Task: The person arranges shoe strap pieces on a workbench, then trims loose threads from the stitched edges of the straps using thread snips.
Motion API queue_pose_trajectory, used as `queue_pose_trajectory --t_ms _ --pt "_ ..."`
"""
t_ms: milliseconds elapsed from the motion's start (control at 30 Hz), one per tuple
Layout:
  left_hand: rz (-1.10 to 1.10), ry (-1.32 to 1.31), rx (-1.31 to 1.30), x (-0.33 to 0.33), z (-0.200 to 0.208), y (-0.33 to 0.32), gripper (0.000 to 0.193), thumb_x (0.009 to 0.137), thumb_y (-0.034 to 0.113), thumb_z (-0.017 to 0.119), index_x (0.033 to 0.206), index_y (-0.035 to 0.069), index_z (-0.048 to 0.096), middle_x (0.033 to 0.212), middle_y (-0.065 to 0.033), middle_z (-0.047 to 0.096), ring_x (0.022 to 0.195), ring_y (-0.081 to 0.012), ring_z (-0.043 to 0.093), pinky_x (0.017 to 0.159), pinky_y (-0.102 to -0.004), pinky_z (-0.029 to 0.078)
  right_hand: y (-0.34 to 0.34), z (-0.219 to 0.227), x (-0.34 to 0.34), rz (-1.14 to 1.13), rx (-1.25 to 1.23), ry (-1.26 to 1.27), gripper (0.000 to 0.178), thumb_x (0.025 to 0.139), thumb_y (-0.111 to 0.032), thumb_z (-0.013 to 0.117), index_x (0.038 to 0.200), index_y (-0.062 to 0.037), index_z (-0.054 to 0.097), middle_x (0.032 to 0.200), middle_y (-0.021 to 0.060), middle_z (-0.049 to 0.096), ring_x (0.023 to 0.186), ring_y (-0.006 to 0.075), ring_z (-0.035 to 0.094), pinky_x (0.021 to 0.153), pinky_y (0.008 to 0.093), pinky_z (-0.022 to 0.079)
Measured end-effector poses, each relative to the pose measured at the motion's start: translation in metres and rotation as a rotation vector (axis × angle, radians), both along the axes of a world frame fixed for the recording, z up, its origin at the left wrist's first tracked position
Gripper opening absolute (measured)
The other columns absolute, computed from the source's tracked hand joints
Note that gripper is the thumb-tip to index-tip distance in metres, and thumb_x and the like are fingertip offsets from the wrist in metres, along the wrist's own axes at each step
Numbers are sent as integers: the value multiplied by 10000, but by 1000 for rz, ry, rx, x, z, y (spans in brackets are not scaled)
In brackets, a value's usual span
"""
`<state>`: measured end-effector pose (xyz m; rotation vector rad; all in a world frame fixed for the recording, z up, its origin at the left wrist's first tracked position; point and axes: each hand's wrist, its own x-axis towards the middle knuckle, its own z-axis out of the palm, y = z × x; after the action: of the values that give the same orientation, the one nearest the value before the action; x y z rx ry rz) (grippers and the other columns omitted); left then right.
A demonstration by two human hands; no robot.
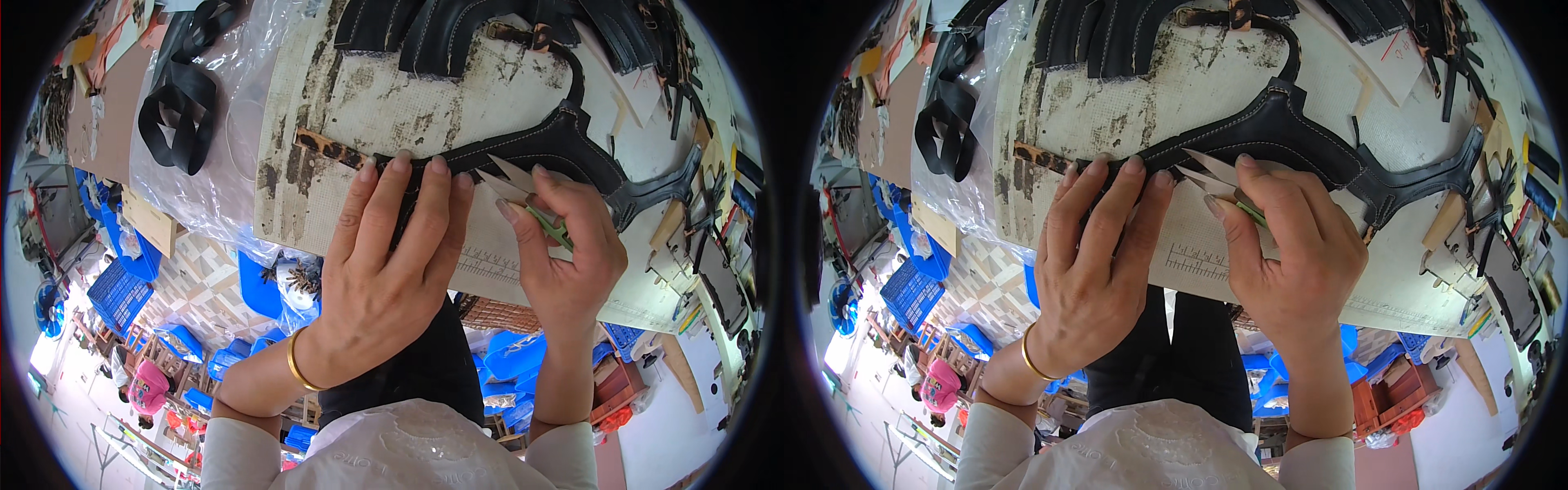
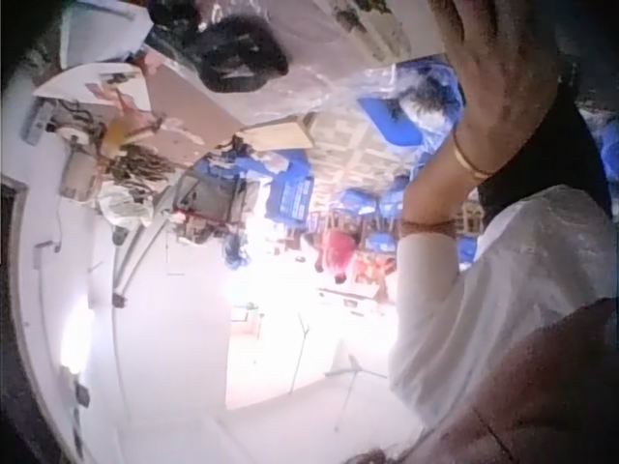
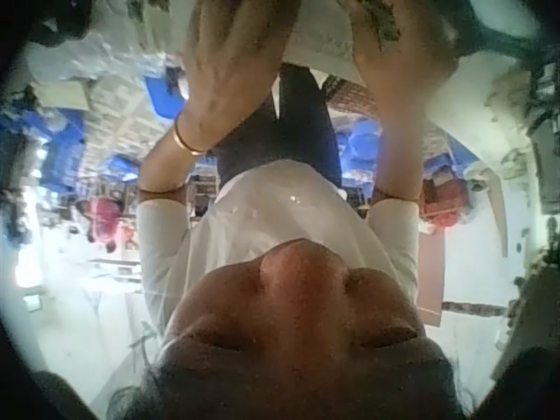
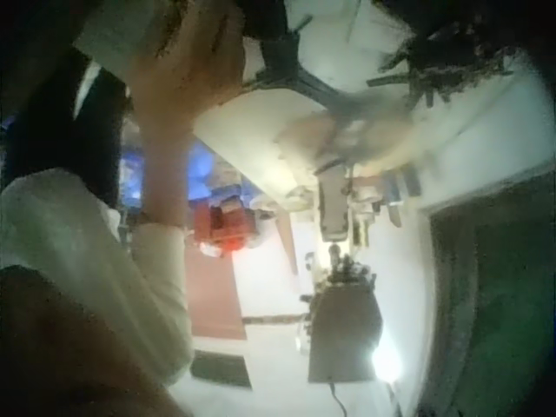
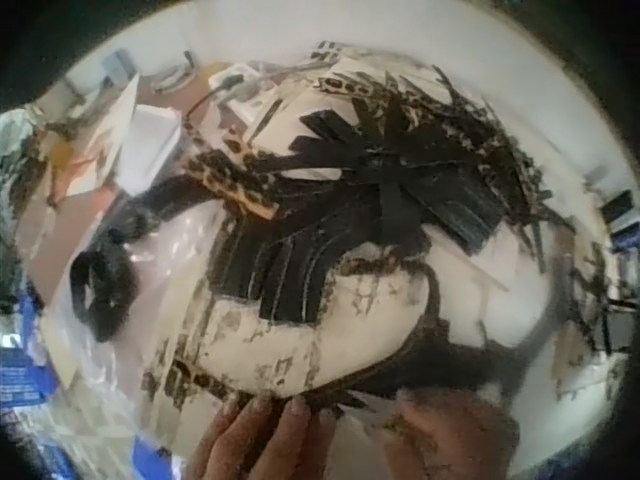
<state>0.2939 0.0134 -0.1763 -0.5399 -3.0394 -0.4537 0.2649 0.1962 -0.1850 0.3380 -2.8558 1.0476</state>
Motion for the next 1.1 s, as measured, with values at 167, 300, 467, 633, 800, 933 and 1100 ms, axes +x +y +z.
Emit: queue_pose_trajectory --t_ms 167,300,467,633,800,933,1100 --pt "-5 25 -11 1 -2 2 403 776 80 655 1171 71 733 1347 -40 597 1197 -313 559 1035 -469 494 1 0 0 2 -25 -8 239 788 -73 801 1001 -39 698 909 95 722 753 241 716 627 311 567" --pt "-4 51 -23 0 -3 2 381 772 85 660 1143 67 745 1355 -29 600 1188 -311 563 1024 -459 502 -1 2 -1 -11 -37 -27 236 788 -67 799 998 -38 695 906 92 719 748 242 714 625 311 565" --pt "-25 70 -12 -2 -3 -1 350 770 97 668 1106 57 758 1345 -34 615 1166 -315 580 1006 -466 512 -4 5 0 -4 10 -9 226 805 -79 784 1007 -41 689 903 86 713 733 243 709 605 312 558" --pt "-50 33 -25 -5 3 -1 333 779 100 671 1096 50 760 1340 -47 620 1158 -315 588 989 -470 521 -6 -7 10 -35 27 6 200 856 -140 759 1014 -49 675 899 82 707 702 244 701 575 319 551" --pt "-65 54 -17 -7 2 -1 334 770 96 669 1088 50 762 1332 -49 622 1159 -311 588 986 -470 521 -6 -11 10 -22 -103 12 201 846 -102 776 999 -22 675 869 94 704 685 216 691 566 291 537" --pt "-52 49 -27 -7 2 -2 374 759 105 671 1122 64 752 1313 -45 630 1160 -305 589 993 -472 513 2 -3 2 -105 -289 -38 219 815 -65 801 993 -9 687 846 88 704 693 171 686 559 267 517" --pt "-38 30 -48 -6 1 1 445 754 125 663 1194 97 723 1337 -24 607 1136 -287 580 995 -468 502 7 0 -2 -64 -83 -49 216 801 -78 811 983 -37 703 853 71 709 687 186 684 566 272 519"
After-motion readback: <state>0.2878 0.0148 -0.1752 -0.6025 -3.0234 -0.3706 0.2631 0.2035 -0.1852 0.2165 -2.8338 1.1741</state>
